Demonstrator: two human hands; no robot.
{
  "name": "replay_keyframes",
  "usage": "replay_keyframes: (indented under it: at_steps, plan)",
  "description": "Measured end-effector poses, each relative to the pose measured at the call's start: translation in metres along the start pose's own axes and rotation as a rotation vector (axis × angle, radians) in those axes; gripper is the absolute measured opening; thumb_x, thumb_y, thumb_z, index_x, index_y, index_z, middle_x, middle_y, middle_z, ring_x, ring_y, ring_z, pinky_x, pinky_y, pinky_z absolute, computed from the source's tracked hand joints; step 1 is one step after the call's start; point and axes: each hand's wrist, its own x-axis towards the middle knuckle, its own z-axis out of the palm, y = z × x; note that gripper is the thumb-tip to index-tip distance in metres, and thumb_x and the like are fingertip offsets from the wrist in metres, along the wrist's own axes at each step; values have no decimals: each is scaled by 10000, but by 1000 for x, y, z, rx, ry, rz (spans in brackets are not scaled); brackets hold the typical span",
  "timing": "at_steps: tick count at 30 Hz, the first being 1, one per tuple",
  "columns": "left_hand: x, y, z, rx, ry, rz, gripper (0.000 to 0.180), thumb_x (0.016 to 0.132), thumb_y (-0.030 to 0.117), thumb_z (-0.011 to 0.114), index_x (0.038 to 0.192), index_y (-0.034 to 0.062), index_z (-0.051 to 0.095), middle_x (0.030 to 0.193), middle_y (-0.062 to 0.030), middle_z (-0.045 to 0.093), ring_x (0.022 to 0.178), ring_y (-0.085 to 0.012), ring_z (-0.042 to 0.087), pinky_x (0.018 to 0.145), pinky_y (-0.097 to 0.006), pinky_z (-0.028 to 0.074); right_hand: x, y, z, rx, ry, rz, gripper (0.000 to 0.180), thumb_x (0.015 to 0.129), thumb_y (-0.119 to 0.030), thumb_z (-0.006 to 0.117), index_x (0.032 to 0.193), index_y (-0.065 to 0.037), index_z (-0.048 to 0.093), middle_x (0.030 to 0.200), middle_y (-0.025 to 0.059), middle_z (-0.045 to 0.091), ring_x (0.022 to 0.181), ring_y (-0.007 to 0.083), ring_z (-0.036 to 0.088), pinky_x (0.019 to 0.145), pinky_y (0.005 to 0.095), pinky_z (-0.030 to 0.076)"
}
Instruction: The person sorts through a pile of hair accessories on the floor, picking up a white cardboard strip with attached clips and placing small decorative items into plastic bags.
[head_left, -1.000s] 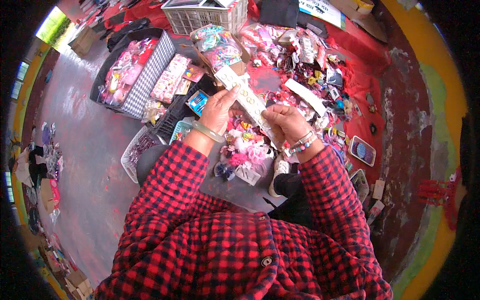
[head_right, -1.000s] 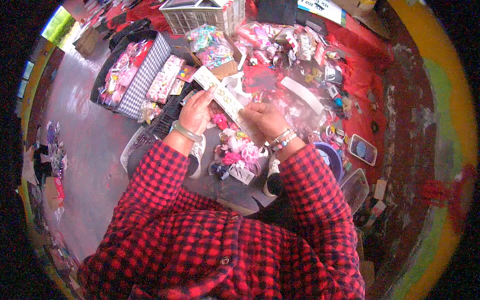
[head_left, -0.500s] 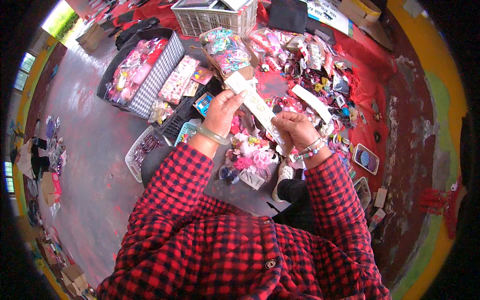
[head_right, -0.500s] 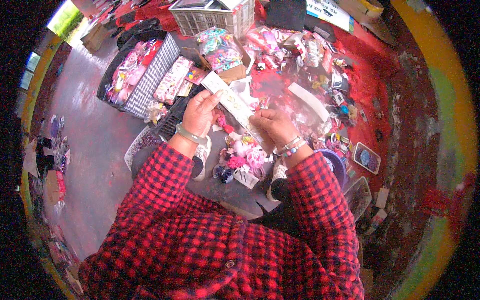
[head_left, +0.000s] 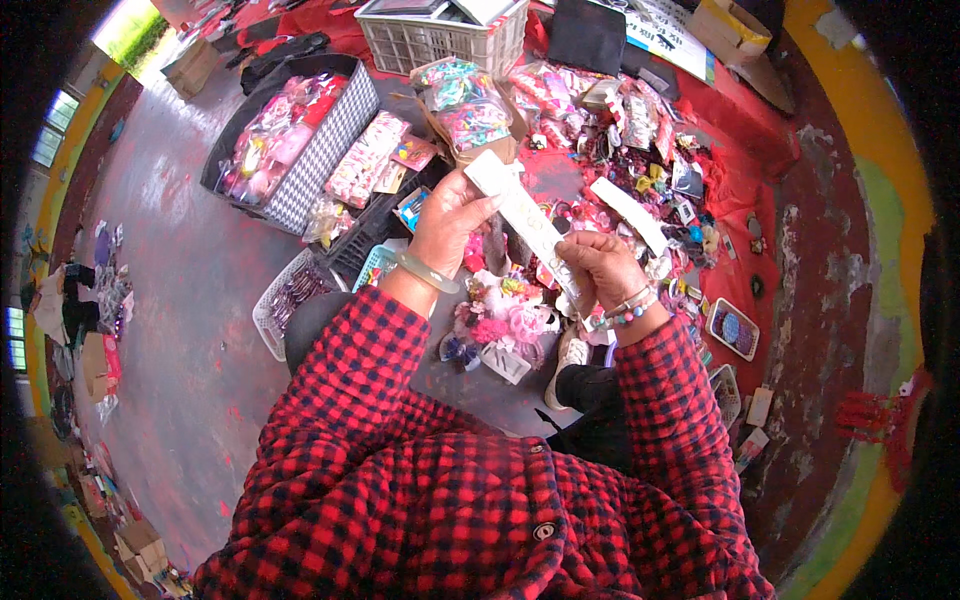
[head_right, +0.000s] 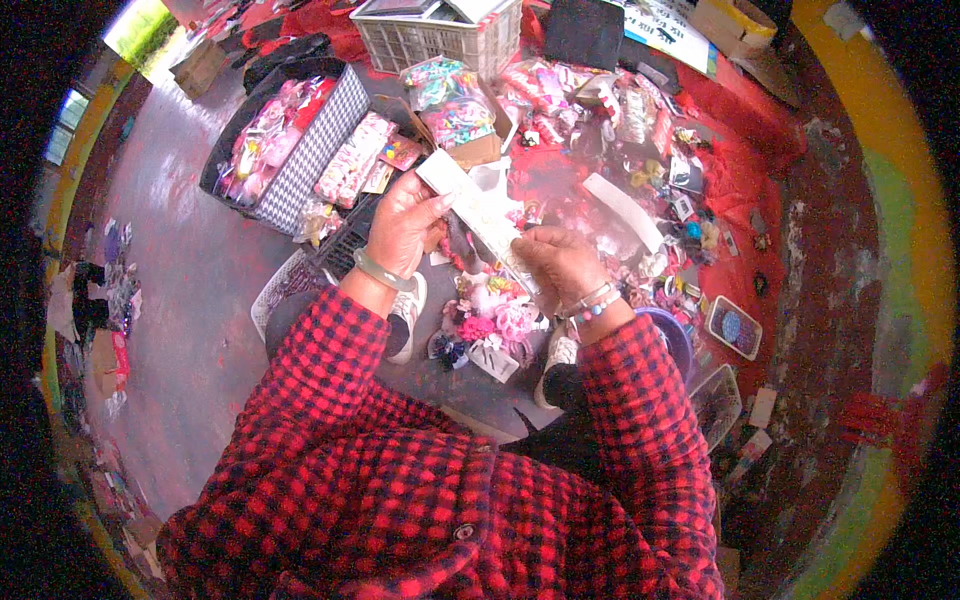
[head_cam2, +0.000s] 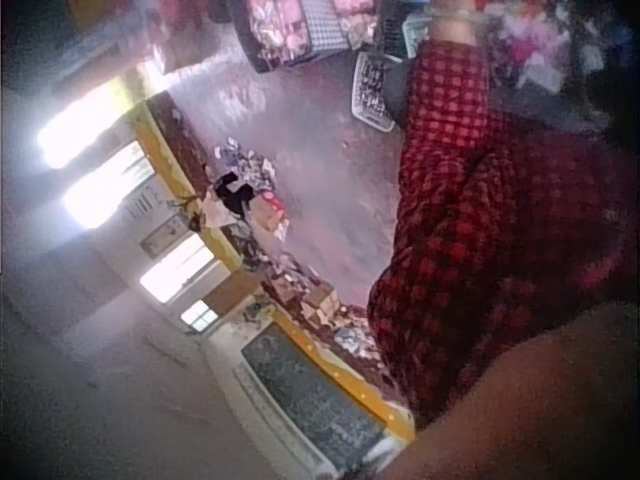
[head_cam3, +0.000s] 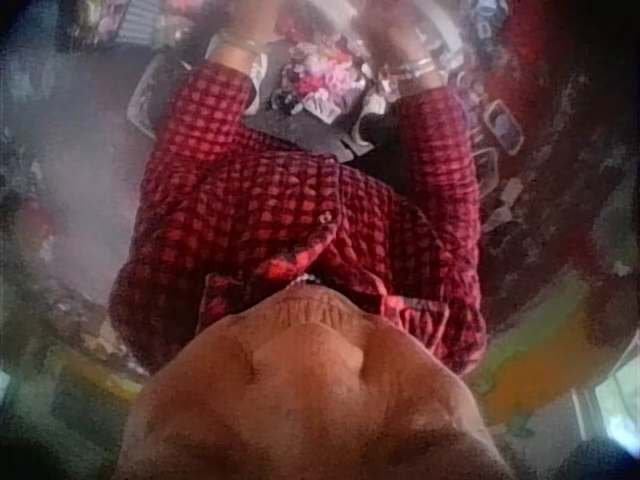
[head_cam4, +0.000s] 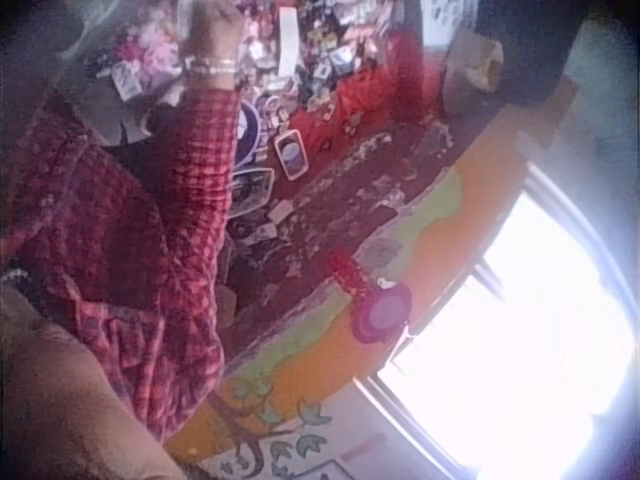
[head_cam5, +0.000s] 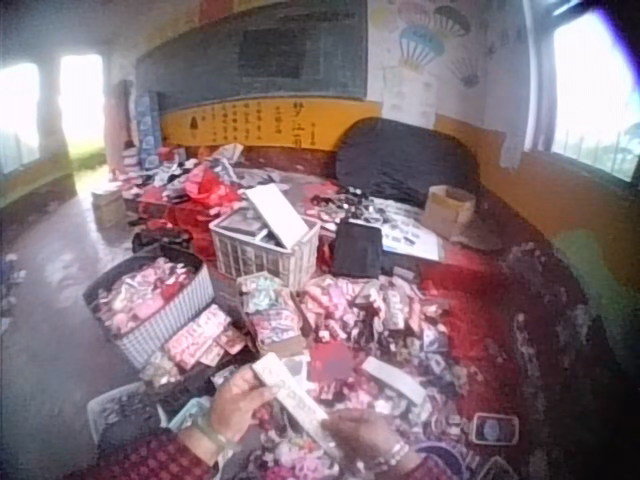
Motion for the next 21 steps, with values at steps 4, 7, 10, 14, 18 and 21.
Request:
replay_keyframes:
  at_steps: [4,7,10,14,18,21]
  plan:
    - [-3,-1,3,-26,-46,-42,235,836,89,511,1064,37,530,915,-15,599,807,-55,547,617,-179,409,7,12,-7,6,-44,-31,83,798,-112,592,782,-35,620,649,-29,569,535,49,487,490,174,362]
    - [-2,-12,-6,-23,-30,-50,213,857,38,460,1052,-24,520,953,-51,581,863,-118,557,753,-239,440,8,16,-4,-30,-79,4,91,799,-122,593,792,-36,620,667,-23,581,560,61,504,522,186,380]
    - [-2,-17,-7,4,48,-38,185,862,58,470,1010,-26,542,921,-47,588,841,-104,556,752,-234,435,9,18,5,-47,-77,19,99,795,-129,599,778,-36,625,648,-32,569,543,56,479,519,202,368]
    - [-5,-16,1,-28,100,45,182,871,95,477,988,-20,556,892,-44,597,814,-101,561,743,-232,436,12,28,8,-121,-107,-7,110,789,-137,608,748,-37,629,620,-35,553,522,56,464,505,208,363]
    - [-5,-14,-2,58,133,-29,211,873,122,470,1035,7,542,887,-55,600,807,-108,566,718,-238,454,11,26,16,-187,-155,9,123,794,-140,610,754,-24,623,614,-18,558,531,67,490,526,216,391]
    - [-4,-9,3,64,72,30,257,860,109,435,1093,27,505,881,-61,598,781,-115,570,683,-240,468,8,24,18,-246,-154,14,128,790,-140,616,759,-16,623,609,-14,557,533,70,496,524,221,398]
